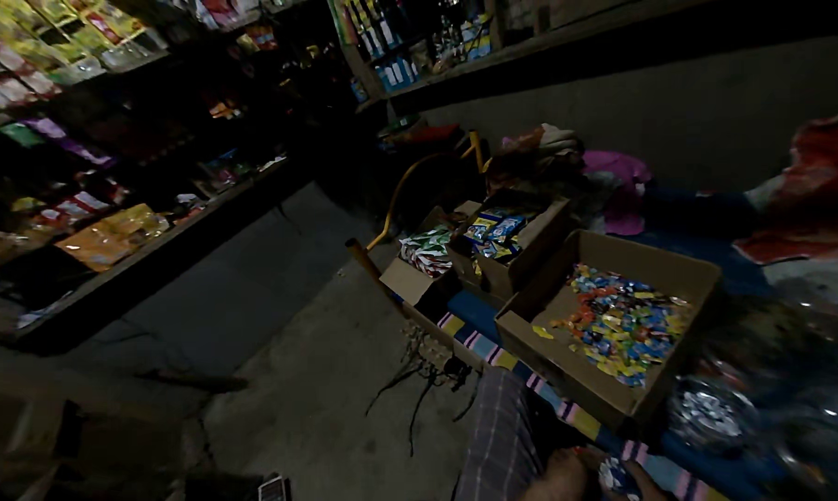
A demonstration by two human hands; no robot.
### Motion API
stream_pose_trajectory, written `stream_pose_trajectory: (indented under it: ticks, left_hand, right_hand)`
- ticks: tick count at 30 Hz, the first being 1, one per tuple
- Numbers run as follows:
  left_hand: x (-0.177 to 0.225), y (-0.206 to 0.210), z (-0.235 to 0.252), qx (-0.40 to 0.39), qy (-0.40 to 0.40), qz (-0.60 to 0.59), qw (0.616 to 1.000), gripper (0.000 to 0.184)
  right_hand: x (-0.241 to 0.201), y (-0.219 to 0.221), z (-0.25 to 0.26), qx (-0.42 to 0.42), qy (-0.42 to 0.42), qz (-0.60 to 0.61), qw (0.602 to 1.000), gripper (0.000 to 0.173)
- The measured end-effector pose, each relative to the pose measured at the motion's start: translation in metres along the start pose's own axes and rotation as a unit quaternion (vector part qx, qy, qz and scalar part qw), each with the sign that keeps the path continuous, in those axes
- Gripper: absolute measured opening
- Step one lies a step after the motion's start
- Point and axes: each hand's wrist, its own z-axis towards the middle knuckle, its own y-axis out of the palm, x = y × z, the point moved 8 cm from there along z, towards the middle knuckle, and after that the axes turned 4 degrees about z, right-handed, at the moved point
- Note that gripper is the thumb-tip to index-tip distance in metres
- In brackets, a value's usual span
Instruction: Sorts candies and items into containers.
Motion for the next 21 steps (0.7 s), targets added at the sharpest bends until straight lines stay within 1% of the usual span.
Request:
stream_pose_trajectory:
  ticks: [2,4,8,12,15,17,21]
  left_hand:
    - [-0.001,0.004,-0.002,-0.011,0.001,-0.007,1.000,0.015]
    - [-0.003,0.007,-0.002,-0.024,0.010,-0.009,1.000,0.018]
    - [-0.001,0.009,0.003,-0.040,0.047,-0.010,0.998,0.021]
    - [0.001,0.008,0.004,-0.036,0.032,-0.046,0.998,0.023]
    - [0.006,0.012,0.001,-0.060,0.007,-0.102,0.993,0.018]
    - [0.013,0.019,-0.008,-0.067,-0.008,-0.084,0.994,0.013]
    - [0.021,0.033,-0.024,-0.088,-0.026,-0.054,0.994,0.023]
  right_hand:
    - [-0.003,-0.007,-0.001,0.032,0.005,0.023,0.999,0.057]
    - [-0.005,-0.012,-0.002,0.062,0.011,0.035,0.997,0.058]
    - [-0.008,-0.017,-0.006,0.084,0.009,0.080,0.993,0.055]
    - [-0.003,-0.023,-0.012,0.107,0.024,0.154,0.982,0.054]
    - [-0.013,-0.027,-0.021,0.114,-0.017,0.207,0.972,0.051]
    - [-0.025,-0.028,-0.025,0.113,-0.029,0.207,0.971,0.056]
    - [-0.040,-0.041,-0.029,0.098,-0.019,0.112,0.989,0.062]
